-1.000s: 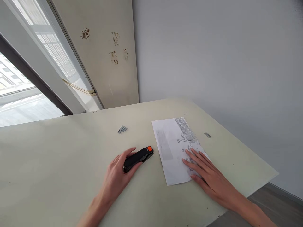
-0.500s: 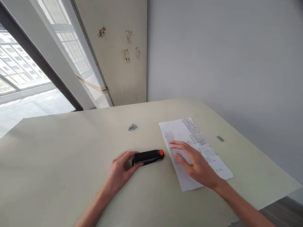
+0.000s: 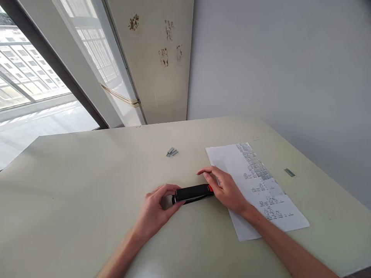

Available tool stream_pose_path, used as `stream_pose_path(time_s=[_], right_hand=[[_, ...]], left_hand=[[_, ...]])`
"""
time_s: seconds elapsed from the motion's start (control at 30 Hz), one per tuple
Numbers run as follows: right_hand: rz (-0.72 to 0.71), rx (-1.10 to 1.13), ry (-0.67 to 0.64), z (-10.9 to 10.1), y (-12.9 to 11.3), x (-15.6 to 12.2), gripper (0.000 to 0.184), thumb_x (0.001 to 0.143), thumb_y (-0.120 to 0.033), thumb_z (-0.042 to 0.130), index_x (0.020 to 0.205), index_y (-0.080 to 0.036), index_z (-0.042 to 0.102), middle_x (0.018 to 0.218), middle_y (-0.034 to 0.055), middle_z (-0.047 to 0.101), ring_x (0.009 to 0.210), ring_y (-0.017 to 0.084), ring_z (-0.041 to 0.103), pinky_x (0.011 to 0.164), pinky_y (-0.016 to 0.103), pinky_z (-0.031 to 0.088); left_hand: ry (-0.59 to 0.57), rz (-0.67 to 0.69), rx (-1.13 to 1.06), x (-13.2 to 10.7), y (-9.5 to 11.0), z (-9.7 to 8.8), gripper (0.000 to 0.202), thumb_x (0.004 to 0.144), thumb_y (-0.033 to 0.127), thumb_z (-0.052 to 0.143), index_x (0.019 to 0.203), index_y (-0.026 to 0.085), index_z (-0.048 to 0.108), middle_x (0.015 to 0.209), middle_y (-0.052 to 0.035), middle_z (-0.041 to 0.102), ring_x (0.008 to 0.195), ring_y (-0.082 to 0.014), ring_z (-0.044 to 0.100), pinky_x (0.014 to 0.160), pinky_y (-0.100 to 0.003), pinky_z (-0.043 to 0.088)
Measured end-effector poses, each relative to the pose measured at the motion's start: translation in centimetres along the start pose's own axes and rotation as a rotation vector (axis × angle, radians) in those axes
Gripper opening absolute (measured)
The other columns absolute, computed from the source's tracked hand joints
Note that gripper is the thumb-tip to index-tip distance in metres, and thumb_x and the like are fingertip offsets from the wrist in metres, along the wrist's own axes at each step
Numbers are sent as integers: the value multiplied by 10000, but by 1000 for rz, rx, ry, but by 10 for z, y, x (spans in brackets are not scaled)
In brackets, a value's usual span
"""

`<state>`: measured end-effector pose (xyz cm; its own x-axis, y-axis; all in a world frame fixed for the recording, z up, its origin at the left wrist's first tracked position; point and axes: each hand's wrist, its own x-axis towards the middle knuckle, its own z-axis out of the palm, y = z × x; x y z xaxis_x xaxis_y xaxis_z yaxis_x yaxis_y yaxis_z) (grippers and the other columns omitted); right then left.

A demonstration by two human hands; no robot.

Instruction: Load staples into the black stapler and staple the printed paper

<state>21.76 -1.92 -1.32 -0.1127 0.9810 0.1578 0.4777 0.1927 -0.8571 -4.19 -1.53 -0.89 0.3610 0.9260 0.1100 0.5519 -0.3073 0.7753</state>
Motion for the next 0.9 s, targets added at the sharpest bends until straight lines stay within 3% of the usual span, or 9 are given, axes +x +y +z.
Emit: stream_pose_path(time_s=[0.17, 0.47, 0.67, 0.83, 0.9], right_hand=[[-29, -11, -24, 3, -1, 0, 329, 1125, -385, 376, 1170, -274, 682, 1048, 42, 731, 794, 188, 639, 790, 356, 552], [-38, -47, -12, 6, 7, -4, 341, 1137, -364, 334, 1181, -290, 664, 1099, 43, 724, 900, 205, 667, 871, 378, 564], [-62, -58, 15, 6, 6, -7, 301, 1135, -357, 364, 1172, -292, 655, 1093, 46, 727, 913, 205, 673, 884, 385, 564], [-286, -106, -157, 3, 6, -9, 214, 1061, -391, 587, 1250, -295, 620, 1216, 71, 733, 1213, 265, 649, 1016, 437, 552], [-354, -149, -200, 2, 5, -9, 254, 1020, -359, 665, 1260, -296, 608, 1203, 71, 745, 1198, 276, 665, 1014, 459, 560]], left_hand=[[-24, 4, -9, 1, -3, -3, 206, 933, 419, 737, 1101, 301, 719, 988, 18, 834, 866, -215, 783, 788, -326, 601], [-26, 18, -16, 0, -10, -5, 271, 908, 462, 768, 1130, 306, 753, 1015, -7, 827, 943, -247, 796, 856, -357, 632], [-48, 140, 11, 2, -15, -14, 215, 935, 412, 749, 1100, 276, 777, 1020, -37, 814, 895, -221, 771, 839, -341, 633], [-159, 73, -83, 5, -11, -38, 456, 827, 464, 835, 1226, 266, 743, 1182, -88, 790, 1097, -304, 748, 1025, -445, 582], [-178, 11, -183, 6, -10, -45, 527, 864, 529, 778, 1313, 264, 706, 1241, -105, 780, 1159, -328, 729, 1050, -469, 564]])
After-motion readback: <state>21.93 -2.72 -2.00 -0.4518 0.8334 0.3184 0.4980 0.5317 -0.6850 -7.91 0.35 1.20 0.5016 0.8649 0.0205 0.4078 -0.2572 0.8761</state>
